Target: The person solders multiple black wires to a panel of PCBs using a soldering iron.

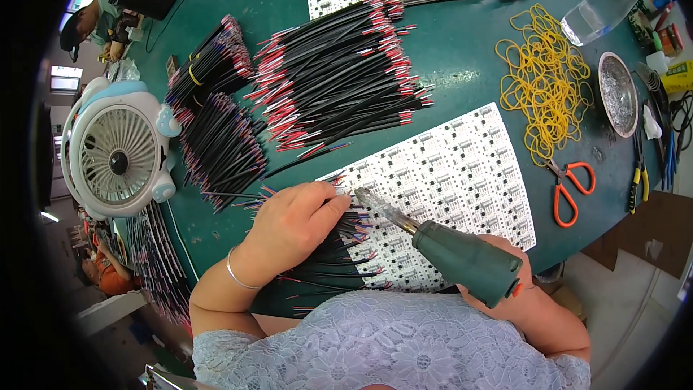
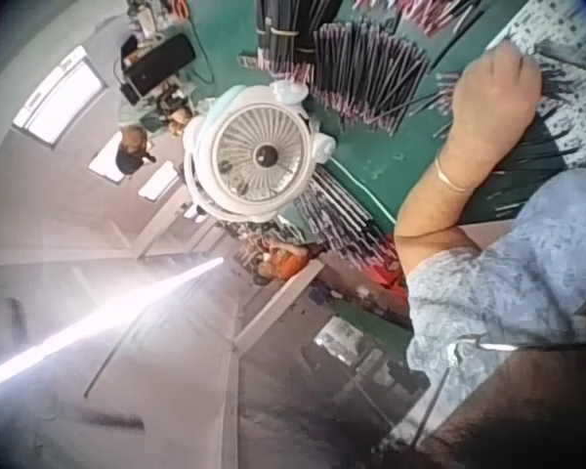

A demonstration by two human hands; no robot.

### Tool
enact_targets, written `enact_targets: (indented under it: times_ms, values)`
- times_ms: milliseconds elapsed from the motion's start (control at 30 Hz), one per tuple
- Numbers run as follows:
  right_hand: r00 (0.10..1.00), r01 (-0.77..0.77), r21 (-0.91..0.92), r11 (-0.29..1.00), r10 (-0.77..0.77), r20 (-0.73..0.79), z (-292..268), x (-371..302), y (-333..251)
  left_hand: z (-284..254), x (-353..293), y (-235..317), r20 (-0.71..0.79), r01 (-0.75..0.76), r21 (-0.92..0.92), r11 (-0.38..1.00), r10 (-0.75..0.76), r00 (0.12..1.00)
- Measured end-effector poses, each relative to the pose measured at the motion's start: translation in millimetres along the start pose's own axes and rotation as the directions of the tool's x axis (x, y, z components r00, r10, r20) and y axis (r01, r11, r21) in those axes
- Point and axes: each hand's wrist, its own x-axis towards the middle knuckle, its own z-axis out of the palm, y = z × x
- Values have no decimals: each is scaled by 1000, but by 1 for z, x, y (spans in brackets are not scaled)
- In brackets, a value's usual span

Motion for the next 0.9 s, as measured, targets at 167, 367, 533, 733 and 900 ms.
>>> enact_targets:
  times_ms: [167,367,533,733,900]
  values:
    - [1000,12,37,999,-12,9,0,-2,0,-2,1,5,75,25,42,999,-28,997]
    - [998,26,-15,1000,-25,50,-4,1,-1,-3,3,7,108,46,79,996,-54,993]
    - [996,-88,171,981,84,33,1,-12,7,-3,2,9,121,57,85,995,-67,990]
    - [945,-175,714,678,320,-73,4,-19,-5,-2,-1,11,110,53,76,996,-61,992]
    - [937,-170,737,654,340,-85,6,-33,-4,-3,-9,19,-181,-106,-78,991,90,979]
